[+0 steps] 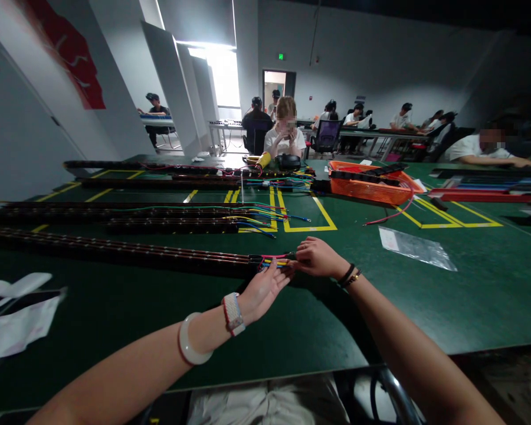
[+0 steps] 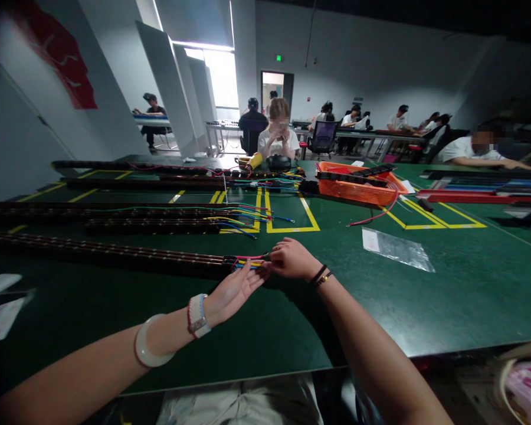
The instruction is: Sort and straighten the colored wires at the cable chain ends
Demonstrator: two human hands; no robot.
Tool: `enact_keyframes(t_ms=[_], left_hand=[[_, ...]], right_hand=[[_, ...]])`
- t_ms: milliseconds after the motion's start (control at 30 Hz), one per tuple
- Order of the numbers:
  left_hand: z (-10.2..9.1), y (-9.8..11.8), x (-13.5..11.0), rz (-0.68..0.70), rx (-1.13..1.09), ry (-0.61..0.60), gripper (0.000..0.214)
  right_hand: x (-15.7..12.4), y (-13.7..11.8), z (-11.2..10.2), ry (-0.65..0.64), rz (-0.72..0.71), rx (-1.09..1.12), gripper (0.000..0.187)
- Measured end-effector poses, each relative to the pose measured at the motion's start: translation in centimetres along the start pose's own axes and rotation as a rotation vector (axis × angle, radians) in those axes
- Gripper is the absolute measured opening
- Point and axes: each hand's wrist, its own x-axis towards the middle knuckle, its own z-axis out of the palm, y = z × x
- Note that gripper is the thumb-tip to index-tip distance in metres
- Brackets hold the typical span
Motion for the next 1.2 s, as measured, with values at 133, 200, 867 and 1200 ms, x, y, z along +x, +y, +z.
enact_keyframes(t_ms=[133, 200, 867, 1200], left_hand=[[0.1, 0.0, 0.0, 0.005, 0.008, 0.029, 0.024], [0.1, 0.1, -0.1, 0.004, 0.031, 0.005, 0.026], [0.0, 0.3, 0.0, -0.046, 0.006, 0.012, 0.032], [-0.1, 0.1, -0.1, -0.018, 0.026, -0.021, 0.032]], right_hand=[[0.1, 0.3, 1.3, 0.040, 0.216, 0.027, 0.042], [0.3, 0.6, 1.9, 0.068, 0.297, 0.049, 0.043], [0.0, 0.1, -0.3, -0.092, 0.513, 0.199, 0.063], [0.0, -0.8, -0.7, -0.344, 0.527, 0.684, 0.062]])
